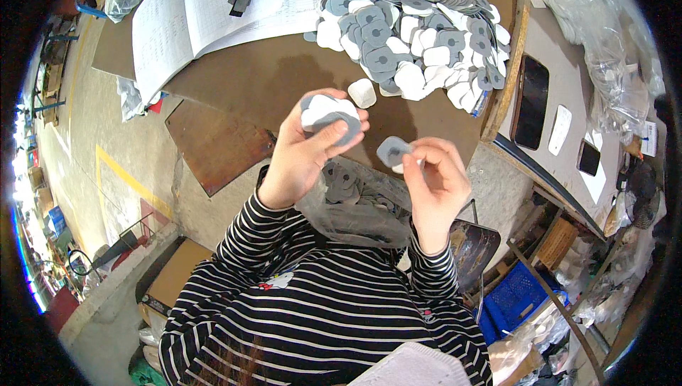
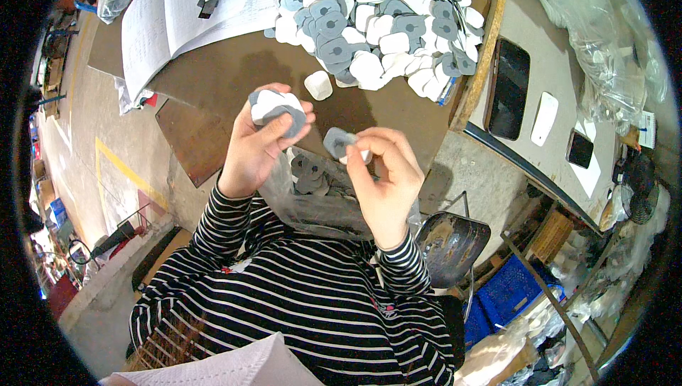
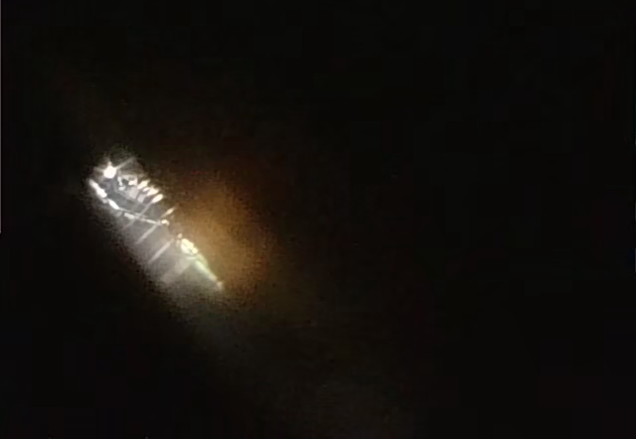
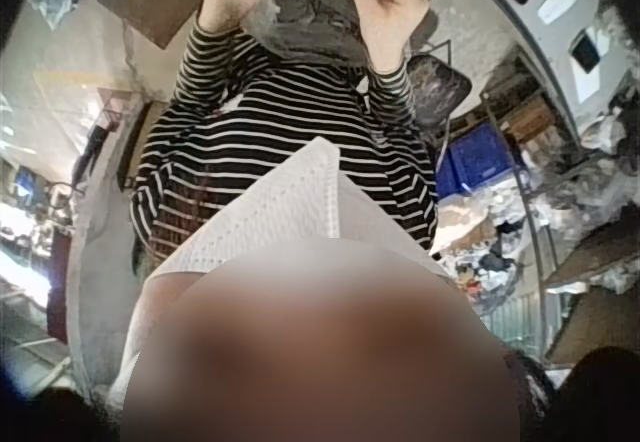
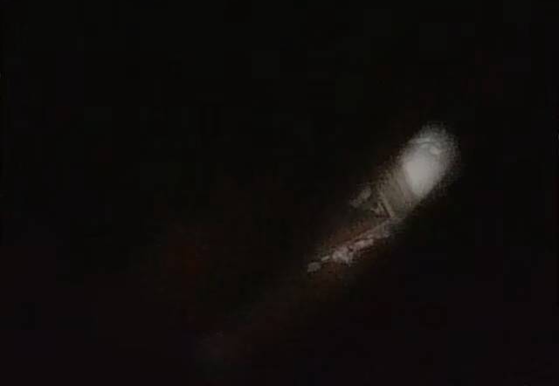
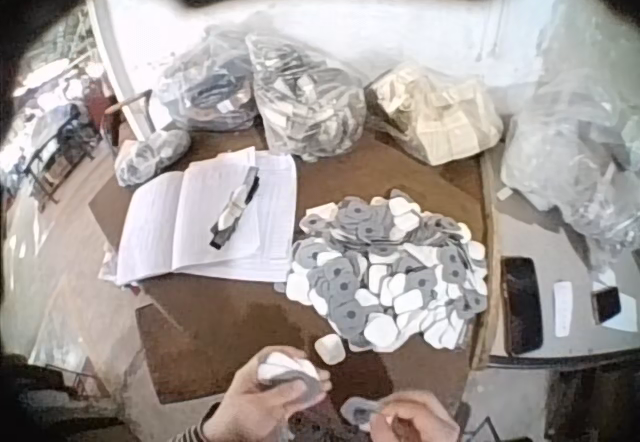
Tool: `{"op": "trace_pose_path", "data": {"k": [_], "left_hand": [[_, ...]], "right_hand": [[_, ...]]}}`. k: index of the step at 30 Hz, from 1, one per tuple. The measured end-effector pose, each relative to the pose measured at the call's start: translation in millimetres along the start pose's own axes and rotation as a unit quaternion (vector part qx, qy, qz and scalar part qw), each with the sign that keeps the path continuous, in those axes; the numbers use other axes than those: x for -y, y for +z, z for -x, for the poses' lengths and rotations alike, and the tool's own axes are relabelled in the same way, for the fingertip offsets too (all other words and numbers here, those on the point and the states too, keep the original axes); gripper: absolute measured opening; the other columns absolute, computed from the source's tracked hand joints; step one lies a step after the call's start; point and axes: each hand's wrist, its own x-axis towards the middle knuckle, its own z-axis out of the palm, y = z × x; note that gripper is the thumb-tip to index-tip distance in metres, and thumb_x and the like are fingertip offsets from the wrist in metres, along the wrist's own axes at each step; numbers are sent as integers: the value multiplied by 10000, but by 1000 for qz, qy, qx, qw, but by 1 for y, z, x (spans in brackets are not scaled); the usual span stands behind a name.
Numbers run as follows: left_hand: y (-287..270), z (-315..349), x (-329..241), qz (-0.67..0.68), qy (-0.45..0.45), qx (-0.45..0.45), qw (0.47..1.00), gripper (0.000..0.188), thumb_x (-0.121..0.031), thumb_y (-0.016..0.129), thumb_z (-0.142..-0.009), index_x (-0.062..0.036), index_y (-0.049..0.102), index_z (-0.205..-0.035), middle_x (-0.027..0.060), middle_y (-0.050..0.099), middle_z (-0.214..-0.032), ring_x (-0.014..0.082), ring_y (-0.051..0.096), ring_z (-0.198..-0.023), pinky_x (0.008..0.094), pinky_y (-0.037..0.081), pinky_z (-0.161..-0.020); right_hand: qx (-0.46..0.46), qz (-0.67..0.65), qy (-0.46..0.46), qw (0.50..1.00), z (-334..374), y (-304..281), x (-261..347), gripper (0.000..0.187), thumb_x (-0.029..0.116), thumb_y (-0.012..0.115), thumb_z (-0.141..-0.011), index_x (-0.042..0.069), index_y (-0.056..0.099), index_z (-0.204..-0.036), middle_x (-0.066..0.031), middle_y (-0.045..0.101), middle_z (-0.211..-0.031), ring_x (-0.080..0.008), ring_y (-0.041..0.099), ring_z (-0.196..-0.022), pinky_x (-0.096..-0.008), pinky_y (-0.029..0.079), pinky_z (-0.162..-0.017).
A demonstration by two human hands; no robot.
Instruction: The person picks up small gray and white foam pieces from a table and a plastic bag, then presses them together to form assembled units. The person places the assembled units into a pile on the table and continues the process with additional pieces.
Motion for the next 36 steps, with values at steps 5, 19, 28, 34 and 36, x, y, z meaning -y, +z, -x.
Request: {"op": "trace_pose_path", "data": {"k": [5,19,28,34,36], "left_hand": [[-11,1,-15,125,-39,12,991,430,-82,536,-1003,-60,445,-1422,224,569,-1365,314,602,-1243,437,493,-1075],[7,7,11,4,-19,24,1000,428,1,620,-961,-42,490,-1367,182,663,-1228,281,662,-1142,398,550,-993],[8,6,7,51,-3,9,999,389,-24,622,-975,-42,503,-1345,174,666,-1226,262,663,-1147,390,543,-1007],[15,6,21,-17,59,3,998,412,-21,656,-955,-45,508,-1338,164,669,-1208,265,675,-1103,390,574,-960],[15,9,19,65,20,2,998,406,-34,654,-961,-42,507,-1339,171,668,-1210,268,676,-1101,388,571,-960]], "right_hand": [[269,68,-40,960,15,-3,3,168,-12,741,-825,13,680,-979,-137,692,-993,-281,702,-876,-347,567,-762],[110,-41,63,991,-8,16,-2,116,-11,762,-861,-8,654,-902,-48,661,-812,-93,634,-711,-233,508,-640],[34,-41,89,995,-3,13,-1,104,-42,693,-908,-11,697,-1007,-79,687,-935,-109,651,-757,-246,535,-662],[48,33,18,998,0,26,0,123,-8,780,-828,-7,678,-897,-91,681,-886,-147,626,-680,-261,502,-605],[37,33,36,998,1,26,-2,158,0,808,-804,-5,661,-863,-81,677,-857,-141,605,-657,-258,489,-585]]}}
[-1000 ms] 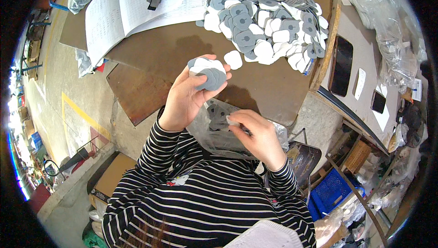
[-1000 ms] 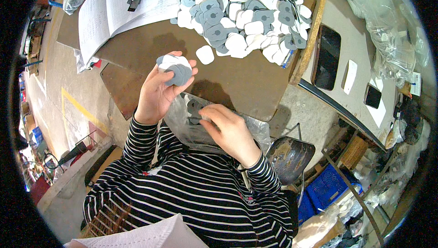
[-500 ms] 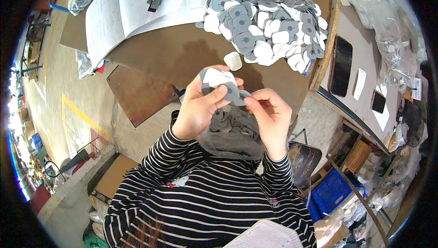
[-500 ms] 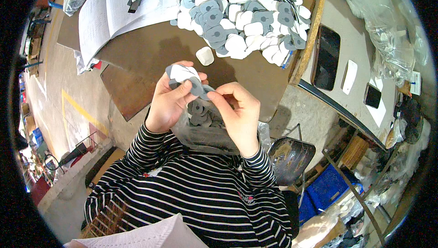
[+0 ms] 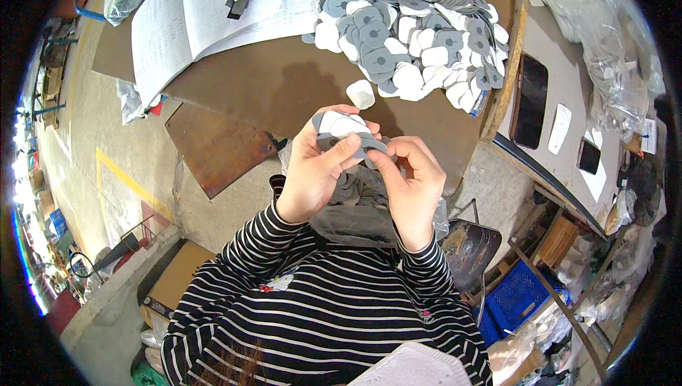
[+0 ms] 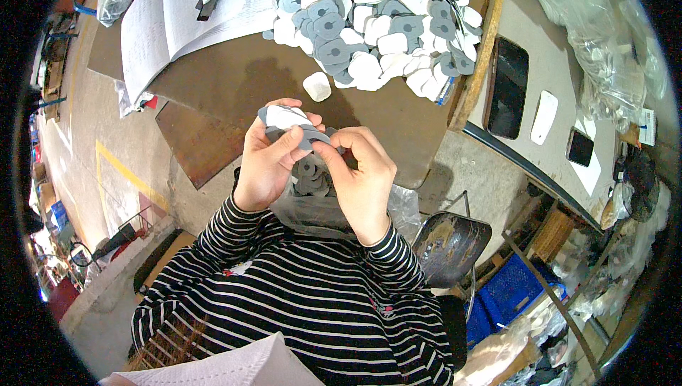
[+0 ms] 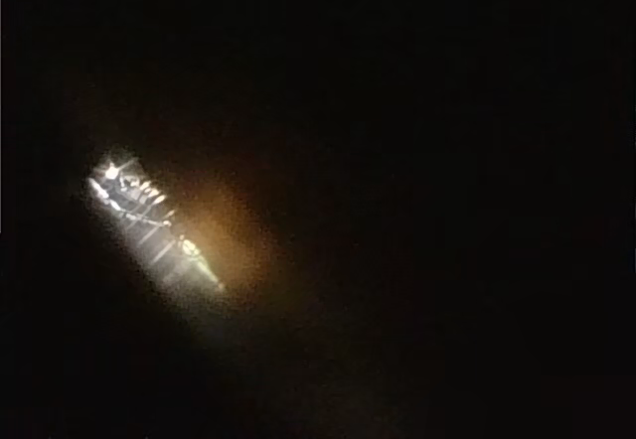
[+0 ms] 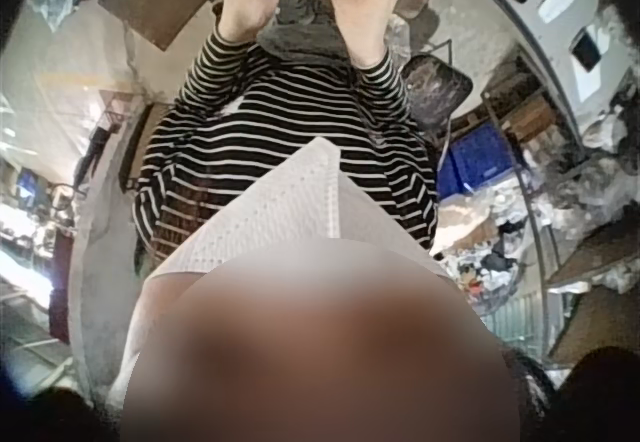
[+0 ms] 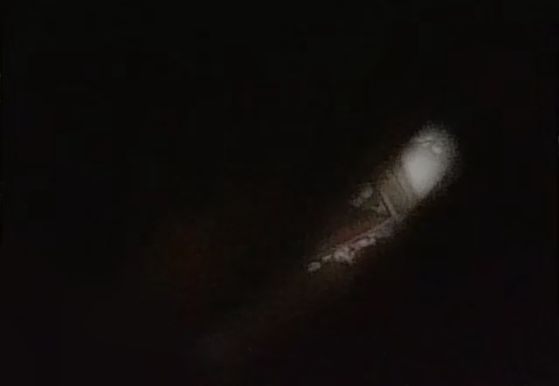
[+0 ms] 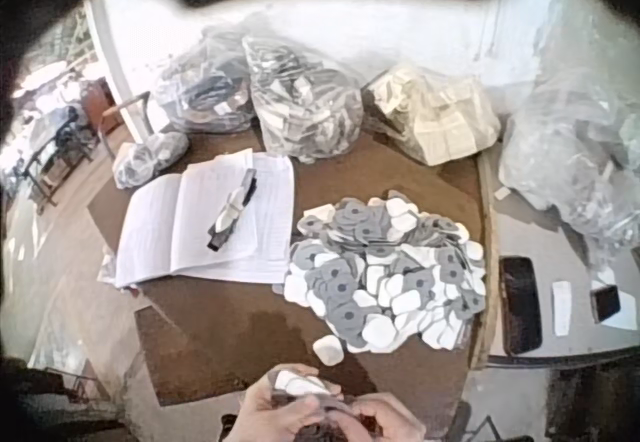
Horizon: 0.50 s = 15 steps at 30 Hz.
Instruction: The person picks up small gray and white foam pieces from a table and a plastic bag, then presses them together to form assembled units. The person places the assembled units into a pile on the table and continues the process with additional pieces.
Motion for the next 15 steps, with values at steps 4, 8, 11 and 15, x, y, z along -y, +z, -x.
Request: {"op": "trace_pose_path", "data": {"k": [4,8,11,15], "left_hand": [[-2,0,-9,-3,6,-39,999,391,-49,653,-965,-35,516,-1331,179,671,-1201,272,676,-1100,389,568,-965],[-11,-3,-17,-62,16,-58,996,394,-31,669,-947,-36,531,-1316,165,685,-1174,257,685,-1070,374,577,-933],[-15,-5,-13,-124,-8,-46,991,401,-42,716,-915,-35,559,-1284,133,697,-1143,219,691,-1032,336,577,-887],[-11,-3,-4,-215,-38,-12,976,417,-64,777,-871,-31,593,-1243,74,704,-1079,165,692,-980,291,566,-828]], "right_hand": [[-11,-37,43,998,4,-8,-2,160,14,809,-806,4,682,-903,-87,691,-884,-146,619,-660,-263,499,-593],[143,21,18,989,17,-22,4,191,-18,785,-821,8,700,-990,-64,715,-878,-116,668,-741,-262,536,-674],[161,58,8,985,23,-21,4,254,-5,783,-823,17,698,-1061,-91,723,-979,-139,679,-778,-278,547,-713],[75,-62,27,995,16,-16,-1,285,-31,771,-823,-3,674,-1089,-105,677,-969,-146,681,-779,-263,540,-674]]}}
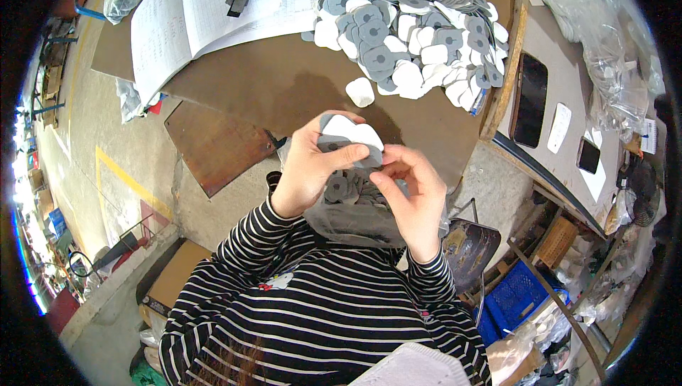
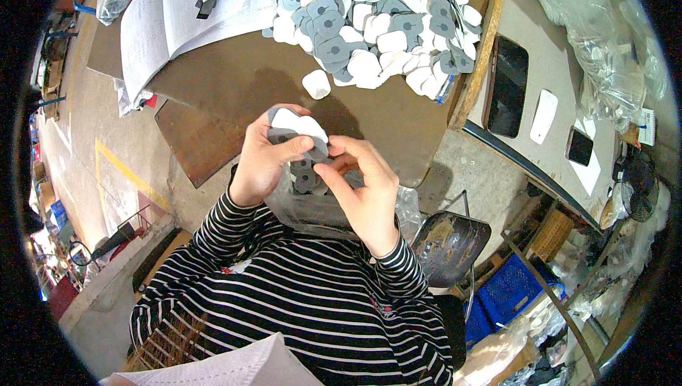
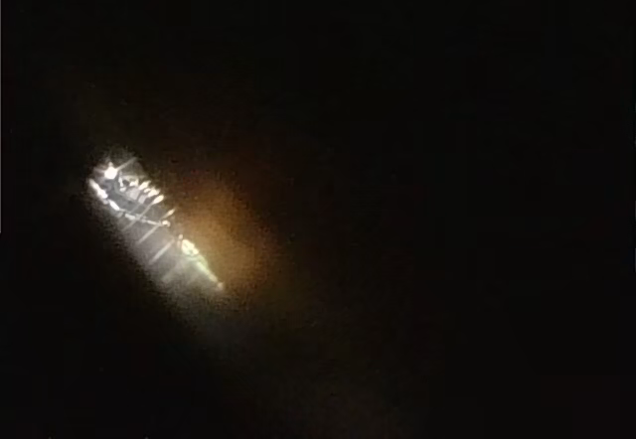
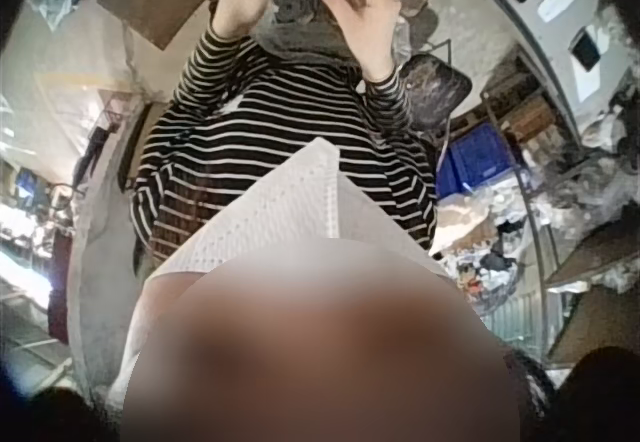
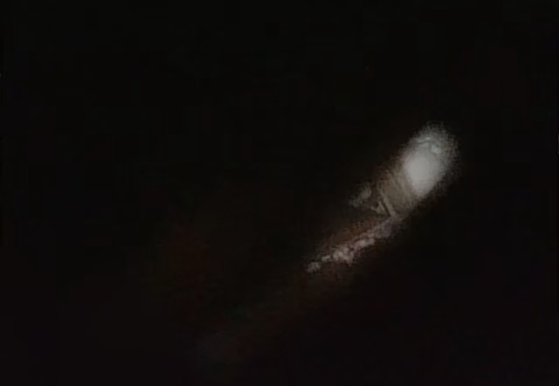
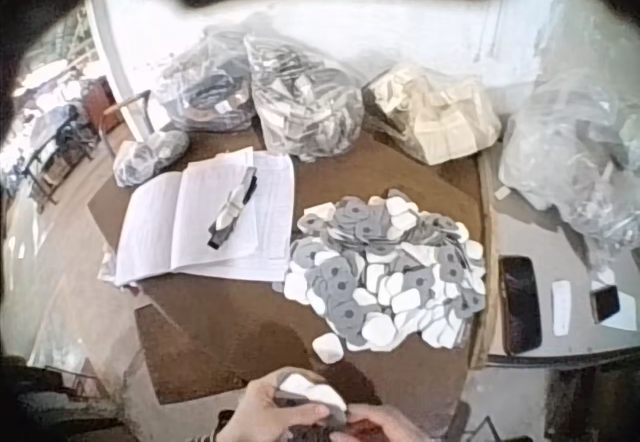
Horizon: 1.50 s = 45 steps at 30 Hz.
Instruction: The person picks up small gray and white foam pieces from a table and a plastic bag, then presses them together to form assembled units. The person places the assembled units into a pile on the table and continues the process with additional pieces.
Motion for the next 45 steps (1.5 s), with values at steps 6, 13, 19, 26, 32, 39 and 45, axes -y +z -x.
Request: {"op": "trace_pose_path", "data": {"k": [6,13,19,26,32,39,45], "left_hand": [[3,4,-7,136,-56,60,987,397,-190,551,-1043,-12,507,-1396,121,647,-1224,208,639,-1145,371,531,-1016],[-24,-4,-18,77,-42,18,996,390,-143,604,-1008,-7,525,-1365,163,668,-1226,258,659,-1142,361,533,-1001],[-13,-4,-6,-26,-8,60,998,228,-98,733,-910,4,673,-1104,64,730,-993,129,689,-890,272,566,-809],[-9,0,-6,-45,-15,106,993,293,-101,714,-942,7,658,-1208,41,708,-1040,105,678,-903,260,579,-816],[-10,1,-9,8,-23,56,998,292,-87,671,-964,28,625,-1228,85,709,-1067,150,696,-939,310,597,-873],[-6,0,-6,-58,10,40,997,264,-47,712,-923,19,658,-1173,73,720,-1033,130,689,-920,286,589,-830],[-6,1,-8,29,18,-7,999,207,-103,697,-946,4,665,-1120,107,735,-1008,172,713,-911,293,593,-819]], "right_hand": [[-65,-57,11,996,-15,1,-4,138,-77,720,-858,-42,693,-990,-79,663,-930,-107,642,-744,-235,522,-656],[117,75,12,990,-1,-21,4,114,-51,715,-869,-23,716,-979,-55,677,-925,-87,611,-716,-232,492,-638],[29,-23,29,999,-6,-8,2,283,-15,747,-858,2,671,-1130,-76,676,-909,-120,659,-741,-245,532,-671],[-30,-45,27,998,-19,-2,4,96,-15,718,-904,-37,708,-997,-59,675,-889,-93,635,-744,-225,517,-656],[-48,-98,75,991,-17,-9,7,100,-14,699,-920,-34,723,-1016,-49,686,-893,-86,618,-738,-219,504,-646],[-43,0,32,999,-13,0,4,99,-12,757,-856,-25,724,-948,-72,683,-840,-99,606,-681,-241,474,-599],[-17,41,11,999,-11,-5,9,74,-44,741,-860,-46,705,-925,-51,658,-871,-72,592,-701,-216,506,-596]]}}
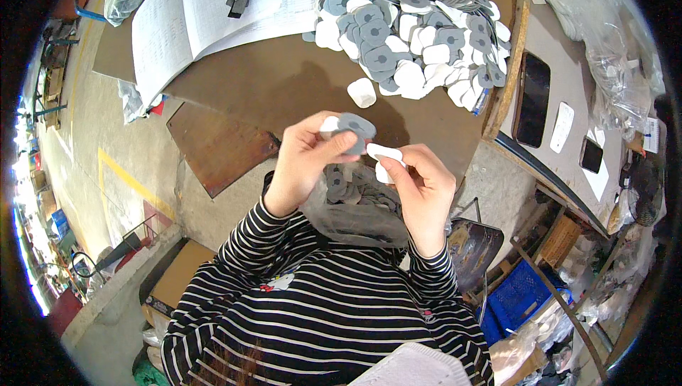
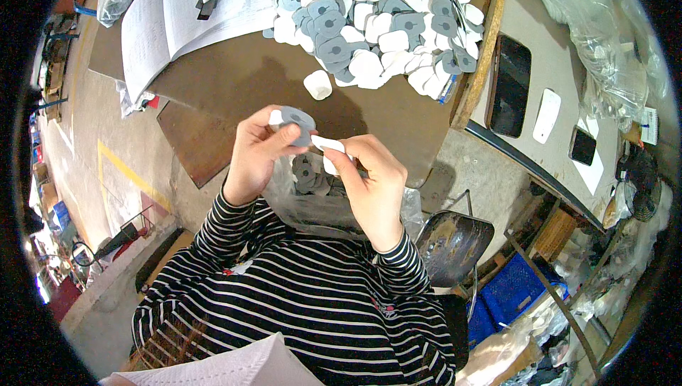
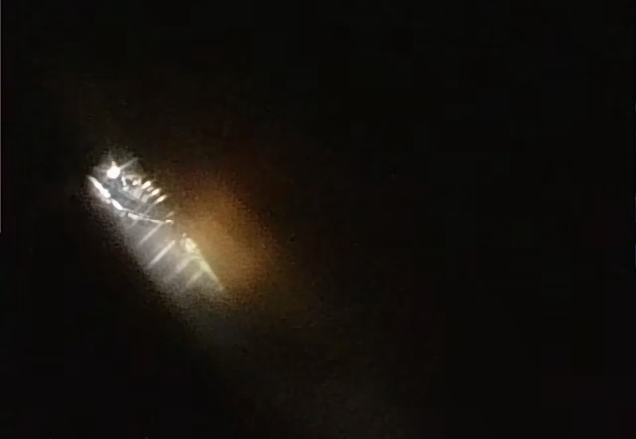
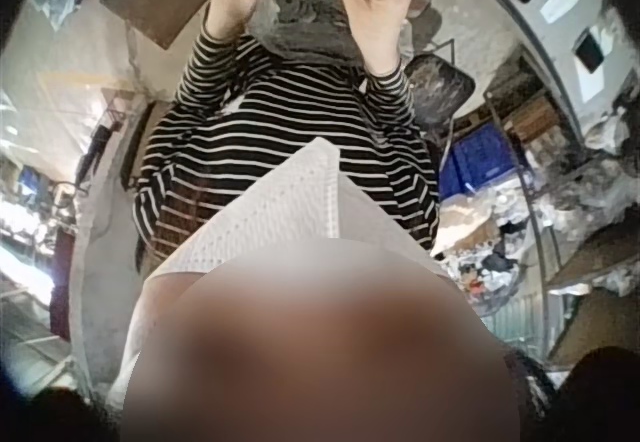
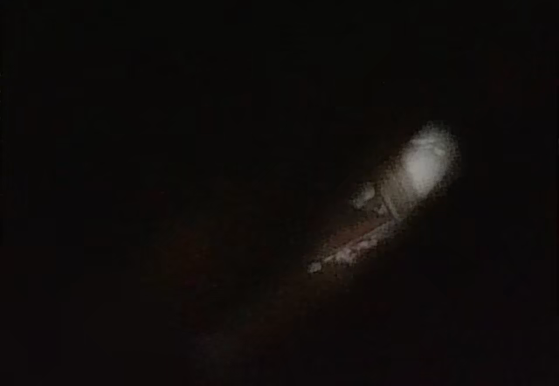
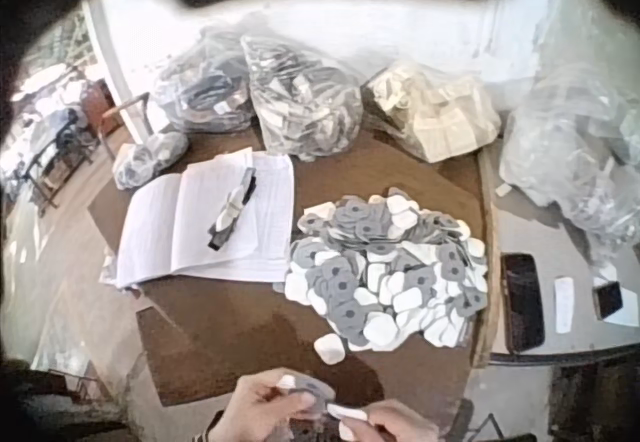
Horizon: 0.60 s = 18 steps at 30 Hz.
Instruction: The person picks up small gray and white foam pieces from a table and a plastic bag, then presses them together to form assembled units. The person places the assembled units into a pile on the table and continues the process with additional pieces.
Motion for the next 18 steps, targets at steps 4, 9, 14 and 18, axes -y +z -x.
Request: {"op": "trace_pose_path", "data": {"k": [4,9,14,18], "left_hand": [[-10,-3,-7,-37,6,-38,999,234,-151,714,-938,-11,667,-1119,125,741,-1000,193,728,-878,307,602,-799],[-9,-2,-4,-84,-16,19,996,217,-91,764,-877,7,695,-1058,101,750,-929,143,707,-822,254,567,-730],[3,4,-1,-225,7,104,969,232,-73,817,-827,31,709,-1005,28,726,-857,88,666,-795,227,528,-713],[6,7,-1,-39,-35,116,992,323,-105,642,-989,28,605,-1281,53,717,-1001,146,683,-988,288,577,-862]], "right_hand": [[132,91,-80,984,10,-7,1,136,7,761,-833,-3,720,-962,-108,695,-905,-187,674,-777,-299,522,-666],[109,122,-39,986,15,1,-1,255,37,758,-852,49,685,-1096,-103,675,-978,-227,662,-788,-302,540,-720],[-19,-132,28,991,4,5,-1,184,-27,746,-866,4,688,-1038,-66,671,-943,-101,620,-796,-247,514,-683],[-29,-43,-21,998,-4,-1,-4,116,-36,746,-865,-20,695,-968,-89,669,-982,-115,629,-826,-248,518,-677]]}}
